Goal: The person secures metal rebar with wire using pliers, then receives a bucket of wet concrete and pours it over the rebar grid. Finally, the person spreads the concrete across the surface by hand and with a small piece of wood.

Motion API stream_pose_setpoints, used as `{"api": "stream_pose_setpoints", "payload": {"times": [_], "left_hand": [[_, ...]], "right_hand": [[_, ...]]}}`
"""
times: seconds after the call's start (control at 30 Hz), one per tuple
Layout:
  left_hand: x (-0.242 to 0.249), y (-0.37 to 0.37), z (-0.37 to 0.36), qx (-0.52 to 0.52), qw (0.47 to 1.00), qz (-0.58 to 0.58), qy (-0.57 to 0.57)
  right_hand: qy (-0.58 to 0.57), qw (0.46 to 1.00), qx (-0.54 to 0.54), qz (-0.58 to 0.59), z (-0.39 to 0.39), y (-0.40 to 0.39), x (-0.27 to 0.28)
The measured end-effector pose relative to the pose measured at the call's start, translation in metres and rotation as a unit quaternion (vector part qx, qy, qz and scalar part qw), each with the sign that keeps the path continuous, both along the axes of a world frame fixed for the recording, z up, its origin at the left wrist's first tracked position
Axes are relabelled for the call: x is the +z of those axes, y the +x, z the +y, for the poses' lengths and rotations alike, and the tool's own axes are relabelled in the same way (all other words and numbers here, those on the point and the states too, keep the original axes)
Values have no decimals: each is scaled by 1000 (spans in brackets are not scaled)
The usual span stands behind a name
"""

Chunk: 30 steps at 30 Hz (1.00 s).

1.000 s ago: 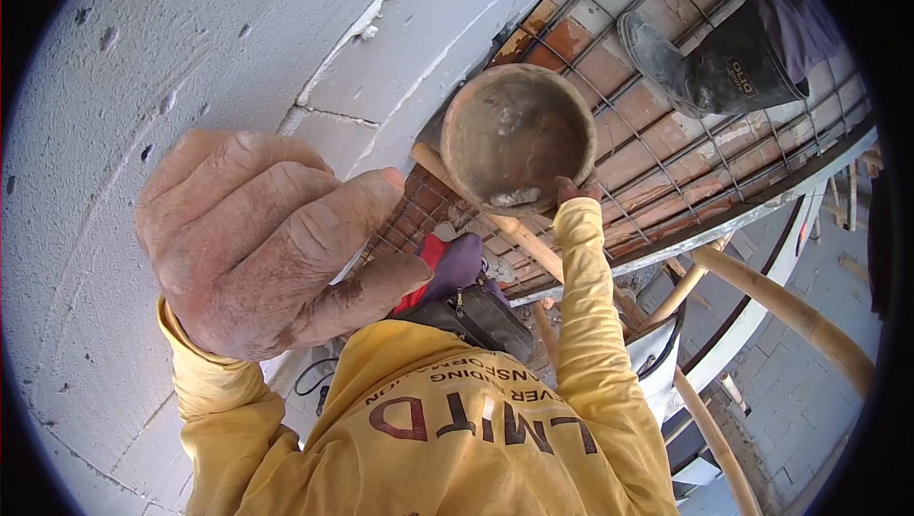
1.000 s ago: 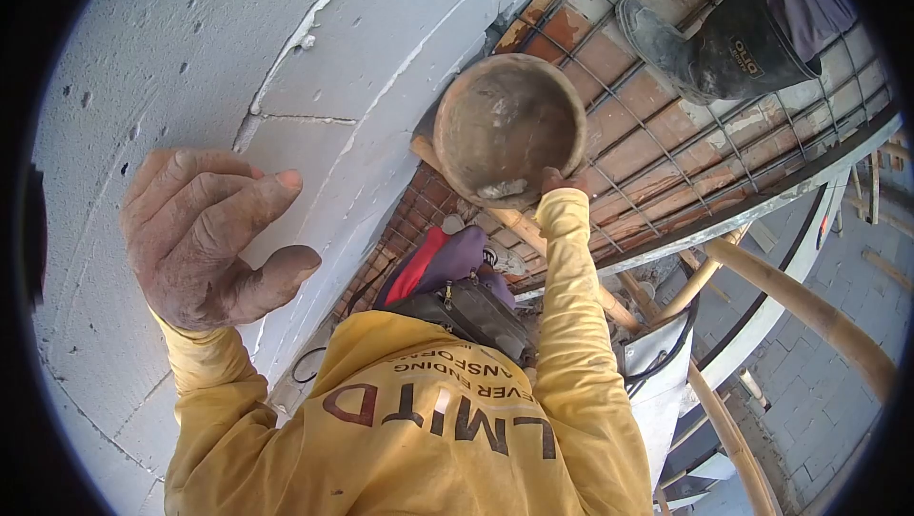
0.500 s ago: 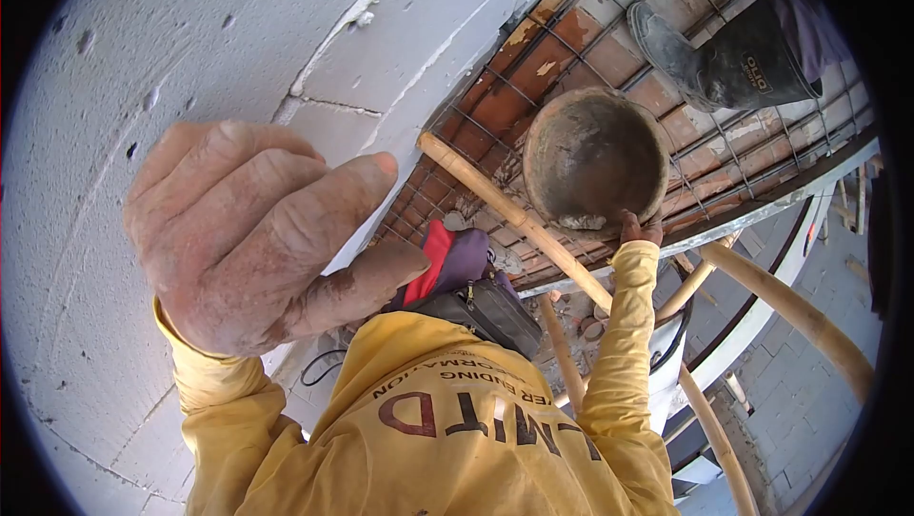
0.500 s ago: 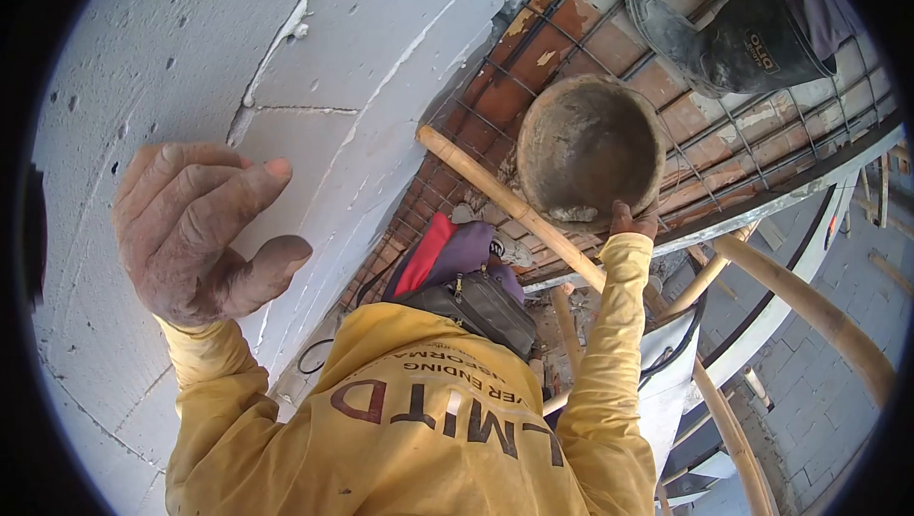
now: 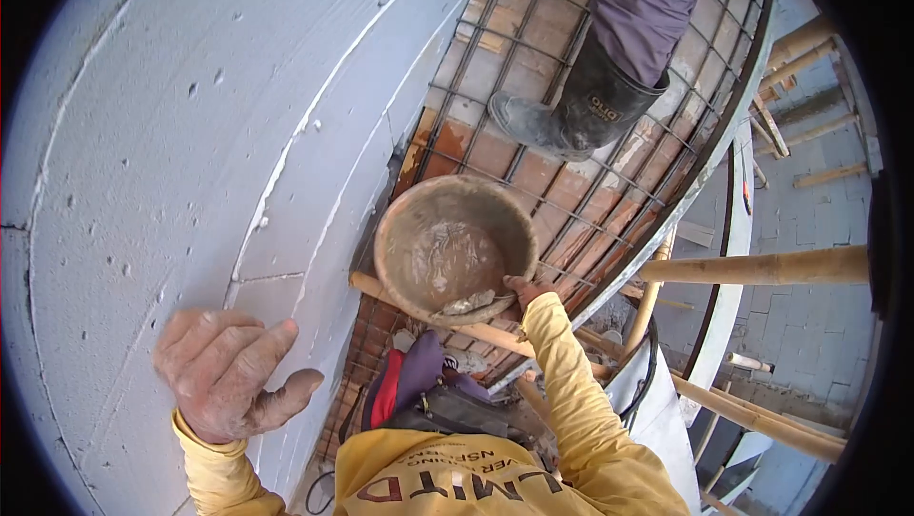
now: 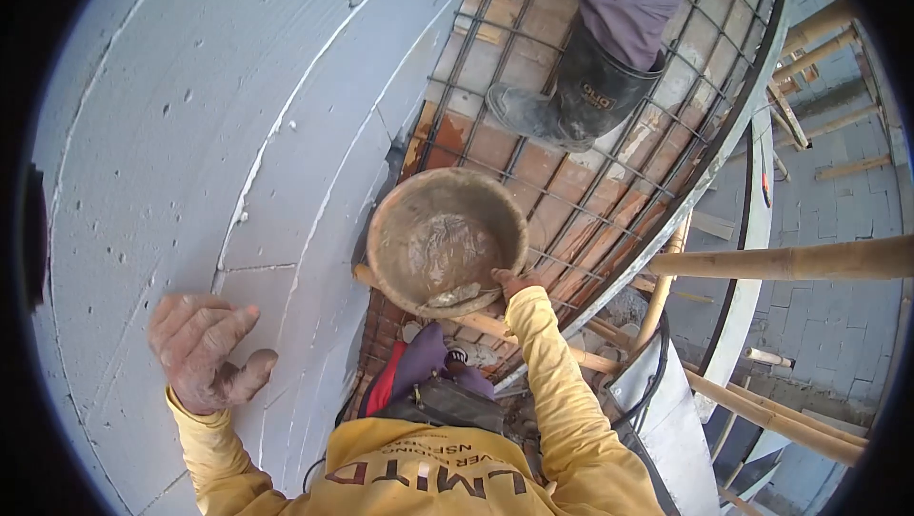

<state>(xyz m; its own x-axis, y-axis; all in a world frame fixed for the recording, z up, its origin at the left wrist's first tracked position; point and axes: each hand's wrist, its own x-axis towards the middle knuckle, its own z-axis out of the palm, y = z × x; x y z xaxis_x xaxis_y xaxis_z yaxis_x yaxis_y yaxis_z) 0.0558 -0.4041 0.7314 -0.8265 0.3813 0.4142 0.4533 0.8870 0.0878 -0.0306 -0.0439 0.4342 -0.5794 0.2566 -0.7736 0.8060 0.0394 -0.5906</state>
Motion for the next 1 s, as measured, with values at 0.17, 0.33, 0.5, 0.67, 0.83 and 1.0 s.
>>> {"api": "stream_pose_setpoints", "payload": {"times": [0.17, 0.33, 0.5, 0.67, 0.83, 1.0], "left_hand": [[-11, -3, 7, -16, 996, -78, 44], [-38, -15, 23, 19, 969, -243, 43], [-41, -18, 24, 53, 950, -306, 25], [-40, -18, 23, 33, 949, -310, 40], [-67, -19, 25, 55, 939, -316, 124], [-182, -36, 114, 129, 926, -294, 200]], "right_hand": [[-78, 995, 0, -63, 0, -13, 10], [-138, 982, -57, -111, 13, -32, 38], [-128, 984, -20, -122, 19, -64, 39], [-152, 980, -37, -121, 29, -76, 24], [-147, 978, -71, -126, 30, -72, 59], [-164, 974, -59, -143, 35, -69, 77]]}}
